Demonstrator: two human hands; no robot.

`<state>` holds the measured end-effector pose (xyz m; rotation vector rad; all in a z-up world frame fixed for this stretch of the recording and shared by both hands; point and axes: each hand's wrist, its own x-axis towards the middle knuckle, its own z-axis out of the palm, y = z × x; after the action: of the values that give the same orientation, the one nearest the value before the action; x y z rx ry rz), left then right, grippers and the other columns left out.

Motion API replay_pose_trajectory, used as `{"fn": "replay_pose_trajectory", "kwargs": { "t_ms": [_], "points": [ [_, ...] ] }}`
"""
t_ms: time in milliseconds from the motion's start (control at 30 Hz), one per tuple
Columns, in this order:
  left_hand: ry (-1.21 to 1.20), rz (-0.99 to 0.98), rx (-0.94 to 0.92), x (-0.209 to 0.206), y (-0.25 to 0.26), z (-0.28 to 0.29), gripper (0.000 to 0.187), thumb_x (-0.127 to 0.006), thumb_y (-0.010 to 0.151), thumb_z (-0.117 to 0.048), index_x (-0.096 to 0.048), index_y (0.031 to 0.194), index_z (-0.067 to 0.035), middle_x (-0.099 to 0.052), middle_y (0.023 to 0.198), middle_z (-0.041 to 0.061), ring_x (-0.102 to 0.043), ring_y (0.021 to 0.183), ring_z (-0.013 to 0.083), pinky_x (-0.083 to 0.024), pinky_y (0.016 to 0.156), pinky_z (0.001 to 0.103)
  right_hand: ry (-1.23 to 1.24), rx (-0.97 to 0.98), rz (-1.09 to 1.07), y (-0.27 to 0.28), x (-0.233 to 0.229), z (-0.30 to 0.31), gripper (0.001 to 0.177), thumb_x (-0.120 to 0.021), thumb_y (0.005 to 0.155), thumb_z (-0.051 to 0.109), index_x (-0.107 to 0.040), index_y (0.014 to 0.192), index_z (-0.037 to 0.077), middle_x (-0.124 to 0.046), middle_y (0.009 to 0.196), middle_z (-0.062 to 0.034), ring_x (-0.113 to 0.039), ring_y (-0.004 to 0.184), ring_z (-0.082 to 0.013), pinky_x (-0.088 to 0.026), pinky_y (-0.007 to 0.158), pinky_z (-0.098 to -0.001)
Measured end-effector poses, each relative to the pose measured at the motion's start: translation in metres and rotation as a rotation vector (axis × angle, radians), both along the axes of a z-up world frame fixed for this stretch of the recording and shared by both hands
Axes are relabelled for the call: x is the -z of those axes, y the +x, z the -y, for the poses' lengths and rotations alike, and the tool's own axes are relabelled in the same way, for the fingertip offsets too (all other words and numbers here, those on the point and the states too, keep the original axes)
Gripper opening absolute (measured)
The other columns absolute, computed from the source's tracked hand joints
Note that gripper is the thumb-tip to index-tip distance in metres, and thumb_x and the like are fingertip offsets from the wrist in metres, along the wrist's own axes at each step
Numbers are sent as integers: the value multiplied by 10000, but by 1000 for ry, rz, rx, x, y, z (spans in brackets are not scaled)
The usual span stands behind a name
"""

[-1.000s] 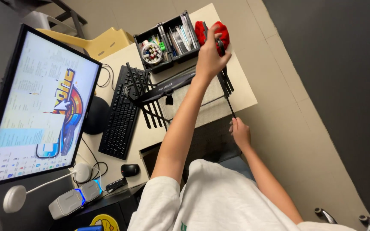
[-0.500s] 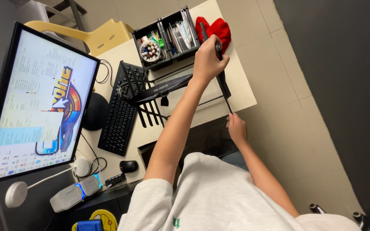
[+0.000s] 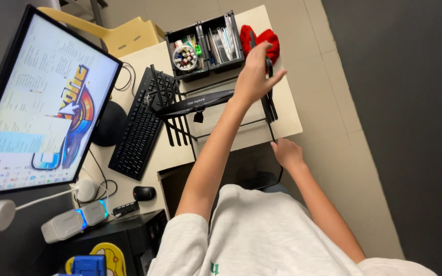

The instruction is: The person organizes items in a black case on a desk, then picks up a folded black metal rack. They unfold the rack's legs and attach a mesh tray to the frame, adjusting the components to assemble the structure on the desk.

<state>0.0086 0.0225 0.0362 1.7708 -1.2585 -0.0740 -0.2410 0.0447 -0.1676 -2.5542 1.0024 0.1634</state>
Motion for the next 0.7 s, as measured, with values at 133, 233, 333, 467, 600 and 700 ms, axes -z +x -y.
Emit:
{"fn": "replay_pose_trajectory", "kwargs": {
  "t_ms": [133,233,333,467,600,700],
  "points": [
    [-219,298,-54,-54,-22,-66,699,-812,842,-304,-459,1366,-5,-551,1377,262,-511,1292,468,-454,1070,487,-41,-109,-127,7,-101,-10,397,-550,1046,415,-658,944,47,-730,909,-165,-715,889,-347,-564,772,-467],
    [-207,10,30,-56,-35,-141,358,-707,963,-89,-578,1295,-51,-616,1395,173,-598,1316,359,-509,1104,421,197,-331,-33,37,-208,-30,332,-568,1003,364,-647,892,61,-729,900,-145,-682,923,-359,-529,798,-487],
    [-174,-263,-146,-17,-45,-219,148,-628,1010,-51,-693,1142,-32,-753,1088,90,-758,1022,206,-600,888,306,375,-609,165,79,-253,-49,270,-559,985,317,-668,917,80,-725,884,-124,-672,880,-352,-524,755,-486],
    [-116,-494,-527,58,-61,-297,158,-602,1036,-126,-698,1057,-3,-753,917,73,-728,848,168,-584,772,291,242,-732,601,163,-274,-75,206,-638,1004,209,-618,1135,51,-674,1081,-161,-638,1041,-375,-520,872,-470],
    [8,-415,-773,197,-73,-334,252,-666,990,-188,-658,1131,21,-727,993,166,-698,868,256,-562,782,345,-74,-729,1087,277,-265,-96,437,-699,948,149,-544,1318,-22,-588,1312,-233,-554,1247,-417,-446,1072,-493],
    [113,-195,-805,267,-87,-332,420,-712,952,-219,-560,1244,42,-669,1091,251,-672,920,347,-546,795,395,165,-714,1057,337,-215,-96,393,-727,971,158,-543,1264,-28,-609,1261,-246,-577,1165,-416,-472,998,-466]
  ]
}}
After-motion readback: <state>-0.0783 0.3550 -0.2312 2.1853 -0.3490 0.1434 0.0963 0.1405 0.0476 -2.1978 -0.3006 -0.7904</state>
